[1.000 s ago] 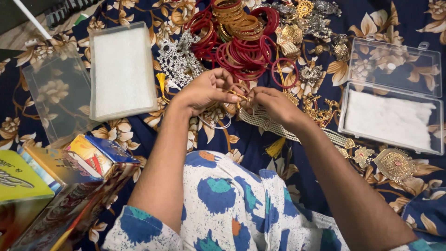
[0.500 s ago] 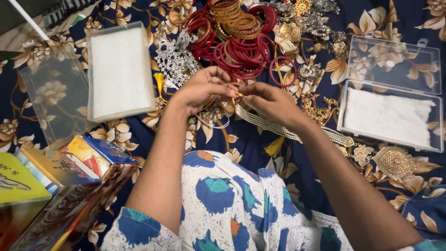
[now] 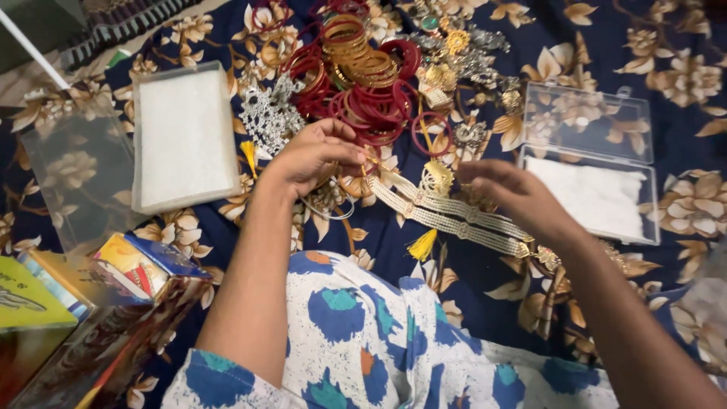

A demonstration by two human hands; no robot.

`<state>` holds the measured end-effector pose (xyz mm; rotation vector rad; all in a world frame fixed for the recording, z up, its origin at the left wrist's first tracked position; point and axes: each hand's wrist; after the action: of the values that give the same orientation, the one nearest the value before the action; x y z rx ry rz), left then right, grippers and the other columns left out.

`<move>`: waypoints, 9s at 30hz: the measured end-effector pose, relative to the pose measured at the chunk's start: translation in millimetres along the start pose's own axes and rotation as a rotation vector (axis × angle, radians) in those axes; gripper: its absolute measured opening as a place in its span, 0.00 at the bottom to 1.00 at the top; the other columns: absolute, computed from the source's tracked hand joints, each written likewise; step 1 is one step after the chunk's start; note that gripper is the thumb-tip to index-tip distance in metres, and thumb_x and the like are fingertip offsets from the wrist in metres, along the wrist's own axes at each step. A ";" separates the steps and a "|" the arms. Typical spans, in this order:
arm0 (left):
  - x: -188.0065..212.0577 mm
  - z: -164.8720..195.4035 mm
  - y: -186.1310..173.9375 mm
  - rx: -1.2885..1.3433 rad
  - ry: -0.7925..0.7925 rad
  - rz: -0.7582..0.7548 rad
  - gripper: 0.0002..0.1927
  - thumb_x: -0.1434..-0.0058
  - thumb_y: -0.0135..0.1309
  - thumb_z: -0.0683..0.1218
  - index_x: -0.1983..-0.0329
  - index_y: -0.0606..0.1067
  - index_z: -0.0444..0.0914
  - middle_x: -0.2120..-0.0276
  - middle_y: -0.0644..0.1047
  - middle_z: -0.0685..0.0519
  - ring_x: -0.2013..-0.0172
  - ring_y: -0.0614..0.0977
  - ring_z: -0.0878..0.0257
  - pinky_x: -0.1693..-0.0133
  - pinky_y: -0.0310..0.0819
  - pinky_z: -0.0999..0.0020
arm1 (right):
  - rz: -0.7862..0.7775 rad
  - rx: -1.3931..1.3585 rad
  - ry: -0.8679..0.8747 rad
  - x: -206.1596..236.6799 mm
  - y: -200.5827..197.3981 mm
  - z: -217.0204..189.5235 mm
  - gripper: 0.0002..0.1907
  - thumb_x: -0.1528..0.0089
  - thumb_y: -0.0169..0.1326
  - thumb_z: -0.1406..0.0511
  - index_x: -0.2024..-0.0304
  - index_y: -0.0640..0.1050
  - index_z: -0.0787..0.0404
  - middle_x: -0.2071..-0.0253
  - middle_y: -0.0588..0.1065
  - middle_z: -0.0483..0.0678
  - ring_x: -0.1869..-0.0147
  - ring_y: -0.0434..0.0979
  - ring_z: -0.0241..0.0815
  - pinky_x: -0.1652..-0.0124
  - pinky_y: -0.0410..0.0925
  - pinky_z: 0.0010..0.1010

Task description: The person sits on a bed covered with costume jewelry, including bangles, necklaces, and ornate pieces. They untangle and fold a long pearl necklace, then place it and other gold jewelry pieces one at a time into an open plastic storage box, arranging them inside.

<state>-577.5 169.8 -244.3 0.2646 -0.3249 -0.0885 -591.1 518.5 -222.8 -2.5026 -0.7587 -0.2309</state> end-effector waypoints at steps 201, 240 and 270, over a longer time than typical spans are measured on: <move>53.2 58.8 143.6 0.635 0.114 0.033 0.12 0.45 0.62 0.33 0.64 0.72 0.39 0.66 0.80 0.51 0.62 0.84 0.59 0.57 0.82 0.66 | 0.347 0.773 -0.118 59.3 -114.6 68.8 0.18 0.52 0.70 0.62 0.60 0.83 0.58 0.54 0.78 0.51 0.47 0.75 0.52 0.46 0.70 0.43; 53.8 50.3 221.6 0.606 0.219 0.044 0.10 0.40 0.61 0.36 0.71 0.71 0.39 0.66 0.82 0.48 0.65 0.84 0.63 0.57 0.82 0.70 | 0.205 0.162 -0.199 80.4 -57.2 -5.6 0.15 0.46 0.67 0.62 0.63 0.77 0.62 0.68 0.79 0.42 0.65 0.80 0.31 0.65 0.74 0.27; 73.2 -15.3 325.0 0.690 0.341 0.274 0.11 0.37 0.58 0.36 0.65 0.67 0.38 0.62 0.77 0.51 0.58 0.78 0.66 0.49 0.71 0.69 | 0.132 -1.027 0.059 115.1 -56.4 -51.4 0.20 0.34 0.49 0.60 0.50 0.80 0.70 0.53 0.82 0.55 0.45 0.82 0.46 0.39 0.67 0.41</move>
<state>-489.3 476.7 -148.1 0.9029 -0.0380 0.3450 -527.9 586.4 -120.5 -3.4510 -0.4981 -0.8103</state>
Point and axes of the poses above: each hand's wrist, its own x-axis away from the middle knuckle, its own y-axis out of the palm, z = x × y
